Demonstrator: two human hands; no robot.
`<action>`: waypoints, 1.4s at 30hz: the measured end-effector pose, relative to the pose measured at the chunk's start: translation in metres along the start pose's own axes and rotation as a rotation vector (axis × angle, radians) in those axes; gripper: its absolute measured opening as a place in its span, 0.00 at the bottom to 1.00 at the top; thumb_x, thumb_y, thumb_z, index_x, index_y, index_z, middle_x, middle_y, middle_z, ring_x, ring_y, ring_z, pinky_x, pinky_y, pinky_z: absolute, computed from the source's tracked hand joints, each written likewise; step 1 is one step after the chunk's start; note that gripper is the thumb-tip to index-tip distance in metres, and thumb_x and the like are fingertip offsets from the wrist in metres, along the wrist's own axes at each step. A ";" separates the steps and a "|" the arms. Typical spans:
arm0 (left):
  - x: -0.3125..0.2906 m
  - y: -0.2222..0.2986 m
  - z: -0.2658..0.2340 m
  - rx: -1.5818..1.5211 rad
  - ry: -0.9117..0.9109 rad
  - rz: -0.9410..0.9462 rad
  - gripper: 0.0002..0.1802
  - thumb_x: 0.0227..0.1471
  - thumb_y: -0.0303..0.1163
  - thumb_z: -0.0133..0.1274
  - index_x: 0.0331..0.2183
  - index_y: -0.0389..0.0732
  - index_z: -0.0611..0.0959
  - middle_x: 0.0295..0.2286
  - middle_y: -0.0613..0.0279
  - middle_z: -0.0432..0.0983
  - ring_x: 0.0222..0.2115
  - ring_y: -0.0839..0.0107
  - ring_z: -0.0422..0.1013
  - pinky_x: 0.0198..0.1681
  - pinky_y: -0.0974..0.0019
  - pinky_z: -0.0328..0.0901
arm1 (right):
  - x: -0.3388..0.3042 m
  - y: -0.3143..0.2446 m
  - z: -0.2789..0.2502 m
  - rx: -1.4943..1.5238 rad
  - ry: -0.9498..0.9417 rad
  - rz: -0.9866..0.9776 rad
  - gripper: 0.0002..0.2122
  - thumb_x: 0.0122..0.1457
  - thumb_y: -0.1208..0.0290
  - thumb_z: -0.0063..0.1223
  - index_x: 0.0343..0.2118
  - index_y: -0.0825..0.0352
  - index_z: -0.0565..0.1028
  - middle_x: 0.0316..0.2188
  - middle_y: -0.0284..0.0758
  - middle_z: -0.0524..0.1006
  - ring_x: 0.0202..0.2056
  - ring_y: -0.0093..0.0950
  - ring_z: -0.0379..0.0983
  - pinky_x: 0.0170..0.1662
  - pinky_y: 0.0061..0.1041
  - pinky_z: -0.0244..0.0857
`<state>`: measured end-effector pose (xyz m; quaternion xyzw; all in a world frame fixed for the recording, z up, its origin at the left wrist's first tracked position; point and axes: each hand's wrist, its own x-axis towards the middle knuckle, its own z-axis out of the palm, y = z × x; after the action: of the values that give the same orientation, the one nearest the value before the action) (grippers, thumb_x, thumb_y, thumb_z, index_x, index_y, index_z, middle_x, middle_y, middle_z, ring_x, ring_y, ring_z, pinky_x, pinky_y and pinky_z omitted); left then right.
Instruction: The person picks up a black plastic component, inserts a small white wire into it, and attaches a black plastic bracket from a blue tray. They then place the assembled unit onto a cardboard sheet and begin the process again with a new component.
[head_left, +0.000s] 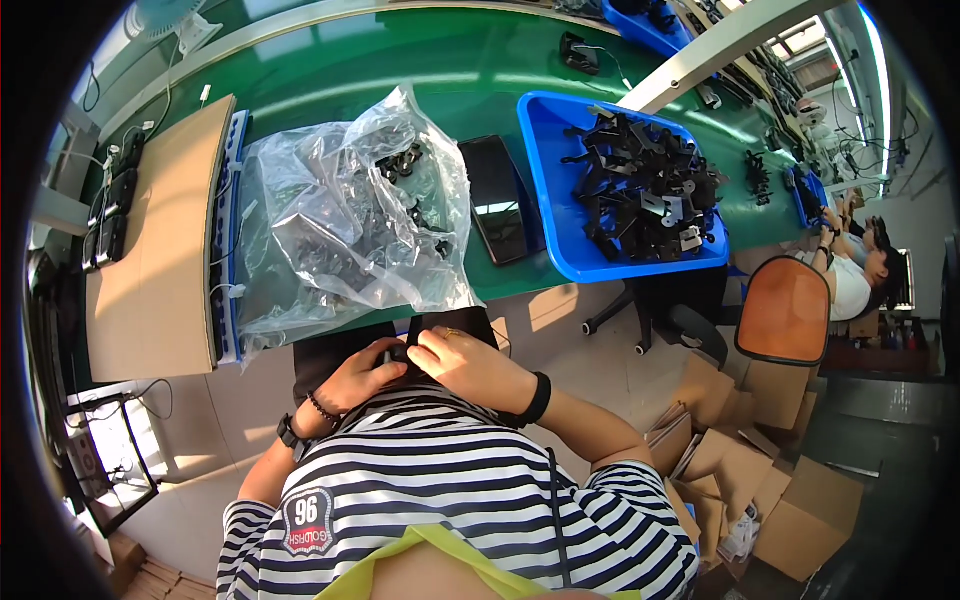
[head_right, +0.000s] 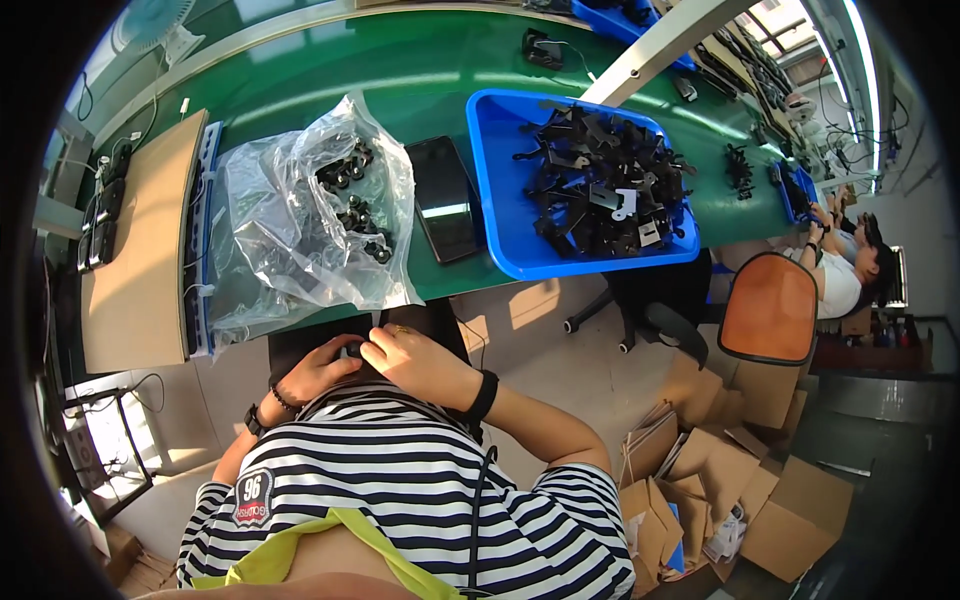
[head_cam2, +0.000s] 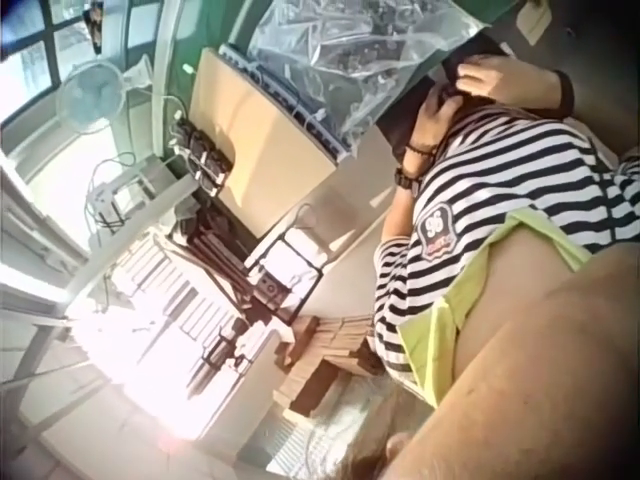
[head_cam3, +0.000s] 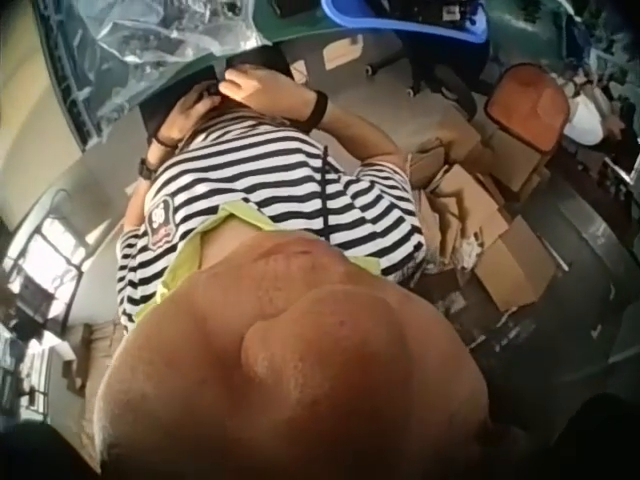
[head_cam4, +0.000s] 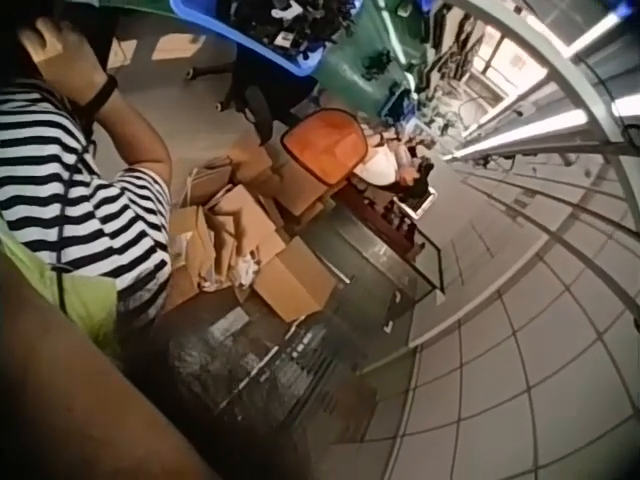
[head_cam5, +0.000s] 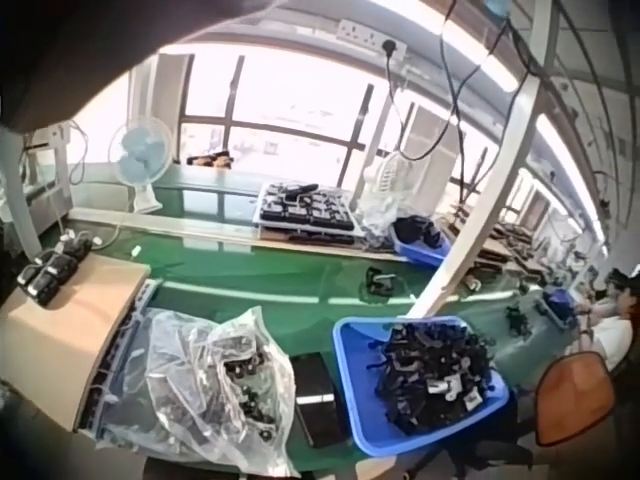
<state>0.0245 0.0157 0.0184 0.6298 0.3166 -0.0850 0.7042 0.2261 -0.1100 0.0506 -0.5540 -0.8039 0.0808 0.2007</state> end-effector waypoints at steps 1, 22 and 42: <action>0.000 0.002 0.002 0.019 0.003 -0.003 0.30 0.59 0.40 0.55 0.58 0.34 0.72 0.47 0.51 0.76 0.47 0.68 0.72 0.52 0.66 0.65 | -0.002 0.002 0.001 -0.016 0.011 0.012 0.10 0.61 0.65 0.54 0.33 0.67 0.72 0.32 0.37 0.71 0.35 0.33 0.75 0.39 0.31 0.72; 0.002 -0.009 0.008 -0.507 -0.005 -0.092 0.35 0.62 0.40 0.56 0.61 0.32 0.62 0.51 0.52 0.70 0.47 0.65 0.73 0.49 0.60 0.74 | 0.001 0.016 0.014 0.138 0.079 0.116 0.12 0.62 0.64 0.54 0.37 0.69 0.73 0.36 0.42 0.73 0.38 0.40 0.75 0.44 0.36 0.70; 0.028 -0.083 0.006 0.304 0.077 0.531 0.37 0.56 0.28 0.59 0.63 0.59 0.66 0.60 0.34 0.57 0.56 0.35 0.63 0.59 0.56 0.65 | 0.023 0.010 0.027 0.489 -0.068 0.326 0.11 0.63 0.72 0.56 0.47 0.68 0.75 0.43 0.45 0.78 0.46 0.47 0.74 0.49 0.40 0.67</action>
<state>0.0055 0.0018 -0.0664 0.7914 0.1512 0.0793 0.5870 0.2164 -0.0827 0.0285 -0.6079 -0.6673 0.3220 0.2855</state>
